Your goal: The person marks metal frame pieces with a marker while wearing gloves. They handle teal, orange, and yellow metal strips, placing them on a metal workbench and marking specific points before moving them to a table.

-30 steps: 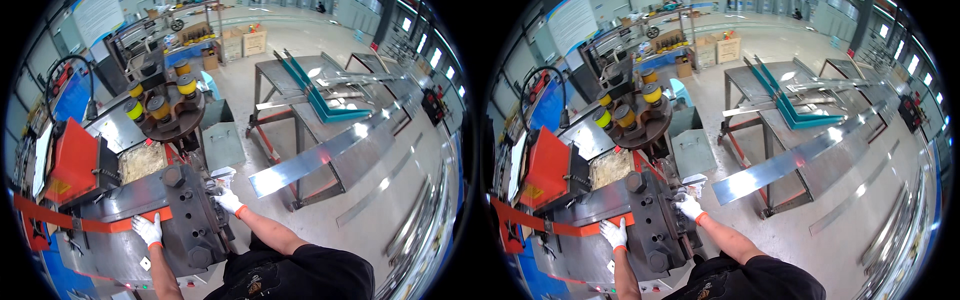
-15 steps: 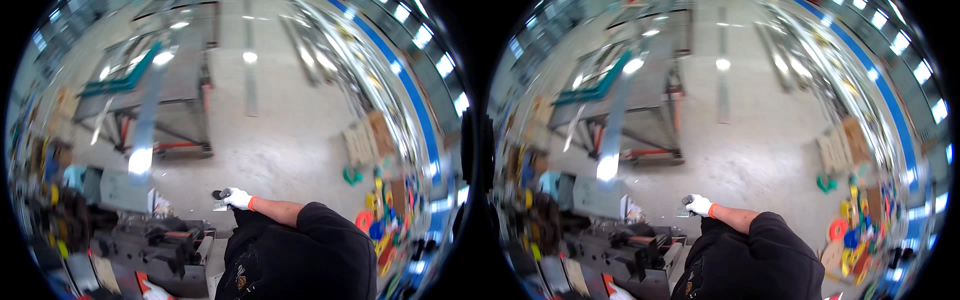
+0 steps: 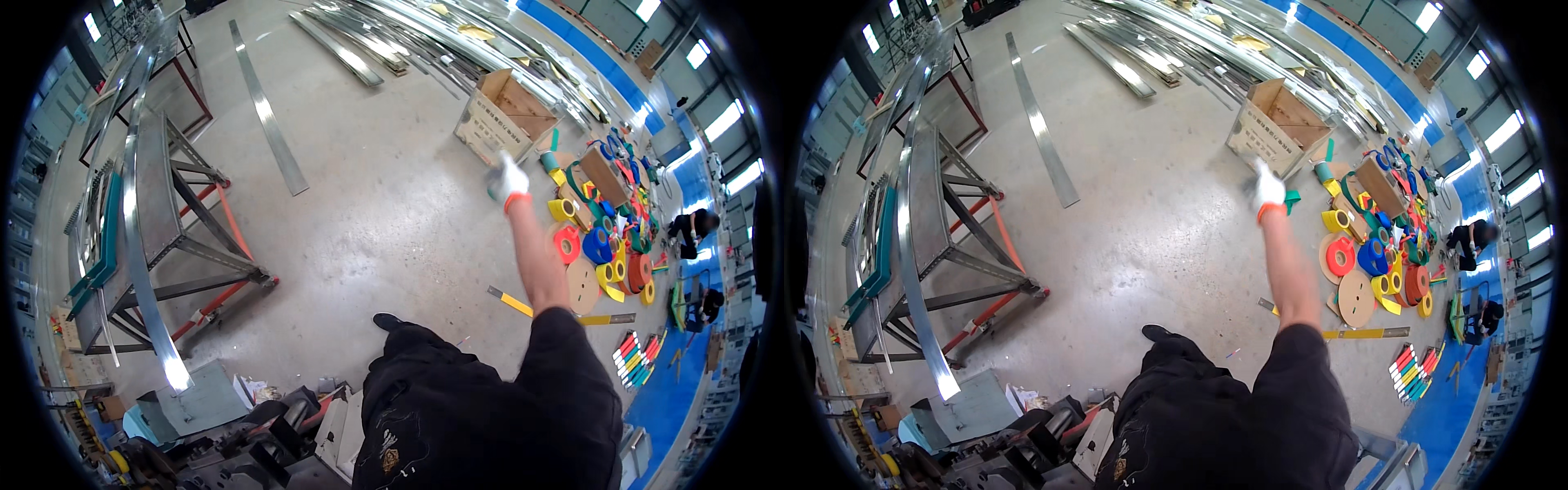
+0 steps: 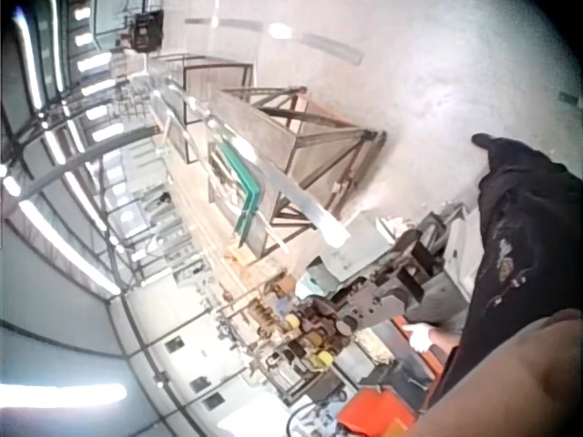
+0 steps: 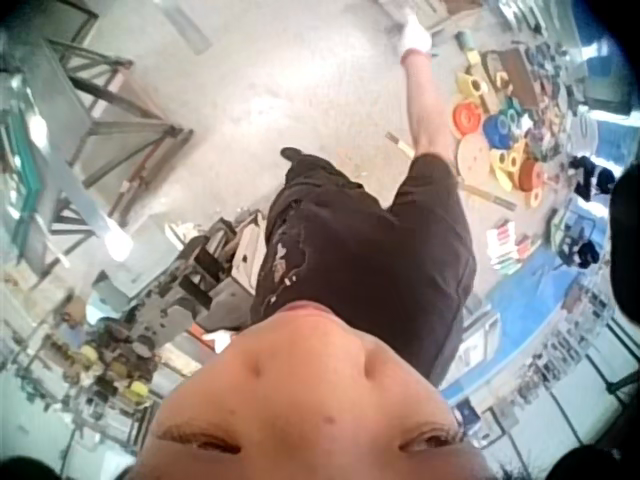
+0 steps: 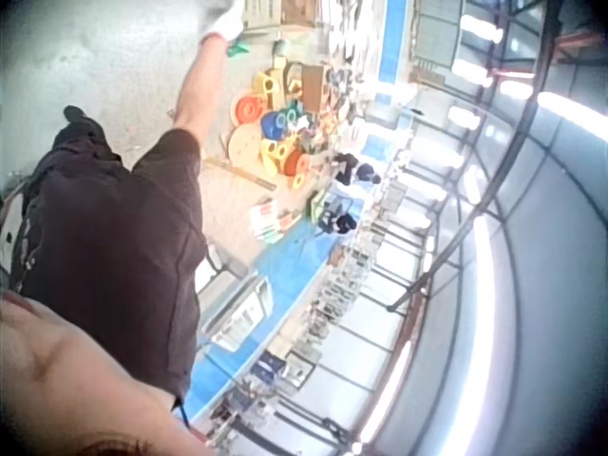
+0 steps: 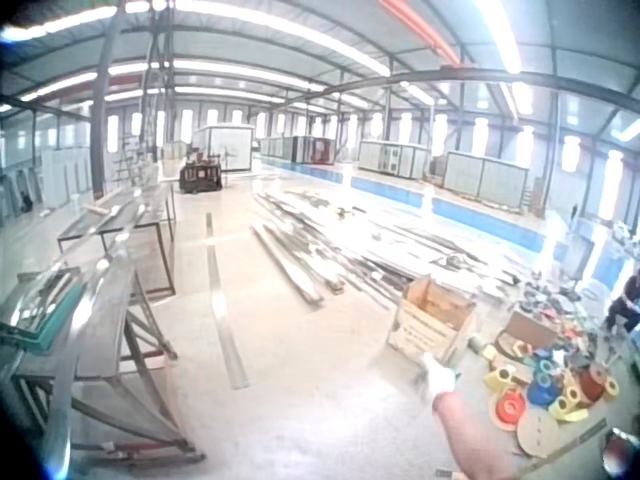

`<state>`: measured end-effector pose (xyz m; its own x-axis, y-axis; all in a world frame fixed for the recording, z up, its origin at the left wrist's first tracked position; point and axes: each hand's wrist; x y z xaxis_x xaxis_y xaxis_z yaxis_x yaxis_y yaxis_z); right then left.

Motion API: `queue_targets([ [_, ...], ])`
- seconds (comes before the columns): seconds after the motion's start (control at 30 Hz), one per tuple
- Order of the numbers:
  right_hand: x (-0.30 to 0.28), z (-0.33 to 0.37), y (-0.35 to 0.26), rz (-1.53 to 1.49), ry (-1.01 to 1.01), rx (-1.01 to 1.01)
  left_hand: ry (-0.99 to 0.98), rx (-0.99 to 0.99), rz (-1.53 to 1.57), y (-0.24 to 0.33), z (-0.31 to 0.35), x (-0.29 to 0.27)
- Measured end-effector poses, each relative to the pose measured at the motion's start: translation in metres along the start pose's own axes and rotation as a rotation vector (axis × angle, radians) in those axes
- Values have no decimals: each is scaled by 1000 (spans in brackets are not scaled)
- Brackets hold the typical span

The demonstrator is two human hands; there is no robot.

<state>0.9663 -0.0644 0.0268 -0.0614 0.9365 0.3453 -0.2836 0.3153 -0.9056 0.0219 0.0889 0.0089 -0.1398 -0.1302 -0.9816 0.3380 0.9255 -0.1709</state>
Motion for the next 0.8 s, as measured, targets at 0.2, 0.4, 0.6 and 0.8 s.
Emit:
queue_targets([
  [0.2, 50, -47, 68, 390, -185, -153, -61, 150, 31, -9, 16, -17],
  [0.4, 183, 140, 230, 327, -733, 822, -431, 377, 745, -84, 27, -8],
  [0.6, 180, 214, 224, 494, -1156, 886, -228, 163, 270, -124, 29, -9],
  [0.8, 203, 237, 223, 618, -1494, 817, 134, -306, 835, -196, 63, -46],
])
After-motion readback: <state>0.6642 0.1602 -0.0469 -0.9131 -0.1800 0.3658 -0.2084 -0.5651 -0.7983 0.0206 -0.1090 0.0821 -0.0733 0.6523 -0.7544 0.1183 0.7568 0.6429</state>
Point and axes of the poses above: each hand's wrist, its own z-axis away from the middle knuckle, its own x-axis out of the palm, y = z × x, and after that the axes turned 12 degrees about -y, right-handed
